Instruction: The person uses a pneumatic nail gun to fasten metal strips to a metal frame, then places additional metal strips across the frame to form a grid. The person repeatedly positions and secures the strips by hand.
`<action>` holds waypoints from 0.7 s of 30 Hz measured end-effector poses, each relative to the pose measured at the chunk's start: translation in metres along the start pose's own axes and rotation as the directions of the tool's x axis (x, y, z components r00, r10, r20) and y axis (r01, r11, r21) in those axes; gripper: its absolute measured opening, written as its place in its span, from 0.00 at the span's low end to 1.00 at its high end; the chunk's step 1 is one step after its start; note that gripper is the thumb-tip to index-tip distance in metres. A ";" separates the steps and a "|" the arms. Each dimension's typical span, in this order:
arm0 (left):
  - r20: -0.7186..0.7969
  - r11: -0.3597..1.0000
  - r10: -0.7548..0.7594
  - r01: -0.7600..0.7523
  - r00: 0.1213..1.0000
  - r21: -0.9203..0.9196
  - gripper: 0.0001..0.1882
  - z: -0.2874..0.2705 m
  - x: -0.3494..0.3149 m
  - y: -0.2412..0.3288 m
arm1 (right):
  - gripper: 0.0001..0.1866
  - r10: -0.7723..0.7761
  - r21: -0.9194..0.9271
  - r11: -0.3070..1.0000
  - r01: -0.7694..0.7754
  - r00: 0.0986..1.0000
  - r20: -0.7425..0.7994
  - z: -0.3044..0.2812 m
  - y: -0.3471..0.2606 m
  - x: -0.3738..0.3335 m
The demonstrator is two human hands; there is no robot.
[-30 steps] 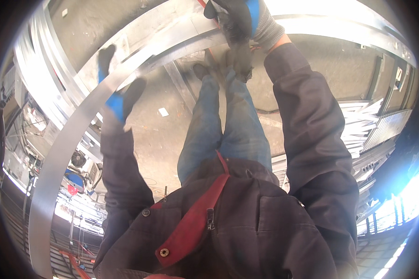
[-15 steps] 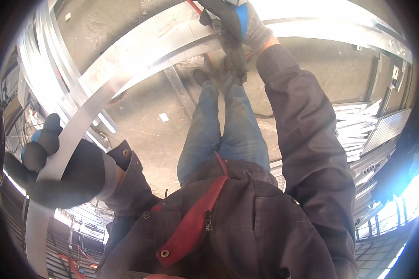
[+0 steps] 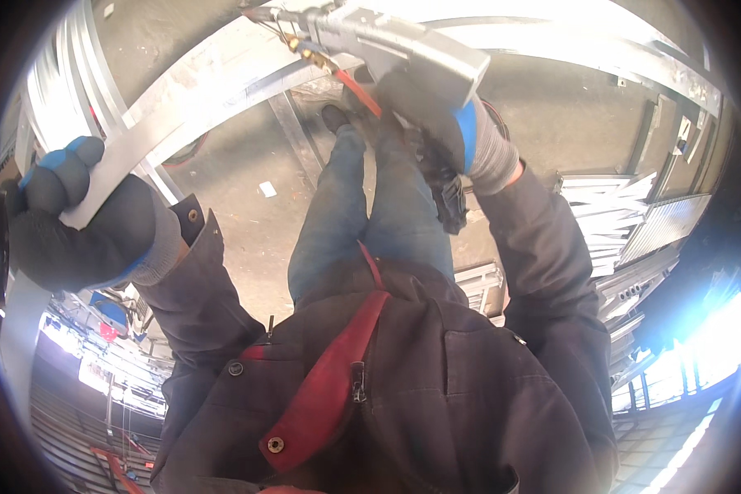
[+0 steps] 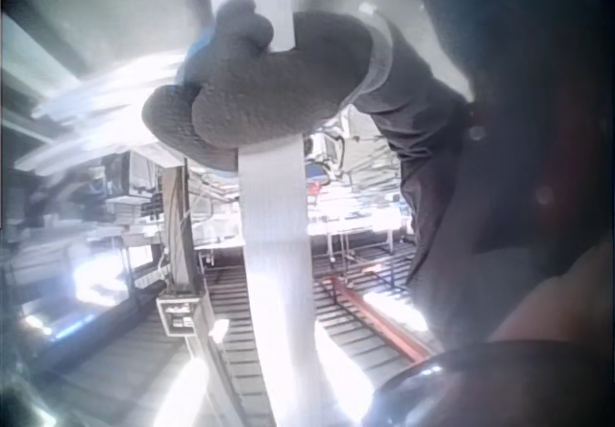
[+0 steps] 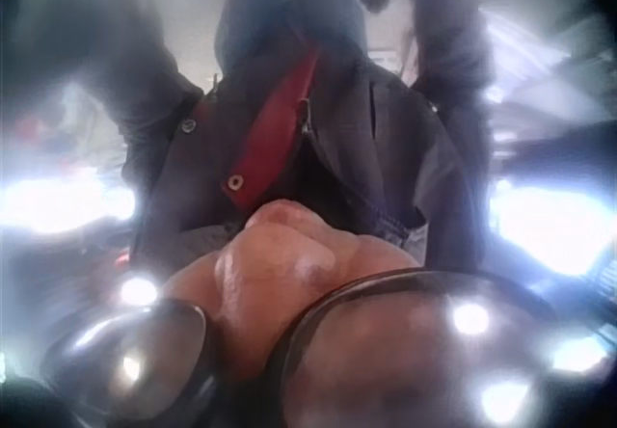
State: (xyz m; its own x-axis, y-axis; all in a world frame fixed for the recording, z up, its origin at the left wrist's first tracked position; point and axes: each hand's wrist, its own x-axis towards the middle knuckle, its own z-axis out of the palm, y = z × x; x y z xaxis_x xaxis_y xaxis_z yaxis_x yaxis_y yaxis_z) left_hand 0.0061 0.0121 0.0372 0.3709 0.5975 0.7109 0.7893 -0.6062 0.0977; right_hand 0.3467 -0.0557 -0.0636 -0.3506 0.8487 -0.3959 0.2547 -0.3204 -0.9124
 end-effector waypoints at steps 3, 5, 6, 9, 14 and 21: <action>0.064 0.993 0.094 -0.099 0.994 0.072 0.11 -0.002 0.002 -0.003 | 0.20 0.060 0.042 0.997 -0.058 0.997 -0.046 0.011 0.010 -0.019; -0.003 0.993 -0.076 0.075 0.997 -0.094 0.11 -0.002 0.001 0.000 | 0.21 0.144 0.120 0.983 -0.137 0.989 -0.044 0.017 0.014 -0.023; -0.021 0.984 -0.123 0.119 0.992 -0.130 0.10 -0.001 0.000 0.002 | 0.21 0.125 0.117 0.986 -0.117 0.990 -0.059 0.018 0.016 -0.024; -0.056 0.952 -0.236 0.219 0.970 -0.212 0.10 0.000 -0.005 0.008 | 0.22 0.159 0.147 0.978 -0.151 0.986 -0.044 0.020 0.017 -0.024; -0.096 0.886 -0.369 0.318 0.925 -0.338 0.09 0.003 -0.012 0.017 | 0.24 0.217 0.134 0.968 -0.214 0.976 -0.007 0.021 0.012 -0.024; -0.142 0.784 -0.487 0.360 0.862 -0.505 0.10 0.007 -0.021 0.030 | 0.29 0.145 0.094 0.985 -0.143 0.989 -0.018 0.035 0.013 -0.033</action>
State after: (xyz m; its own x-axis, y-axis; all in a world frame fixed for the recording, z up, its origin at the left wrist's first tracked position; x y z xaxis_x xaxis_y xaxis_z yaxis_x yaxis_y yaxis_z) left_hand 0.0253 -0.0152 0.0206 -0.1345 0.7355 0.6640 0.5051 -0.5256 0.6845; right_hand 0.3299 -0.1026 -0.0658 -0.2936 0.8007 -0.5221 0.2162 -0.4764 -0.8522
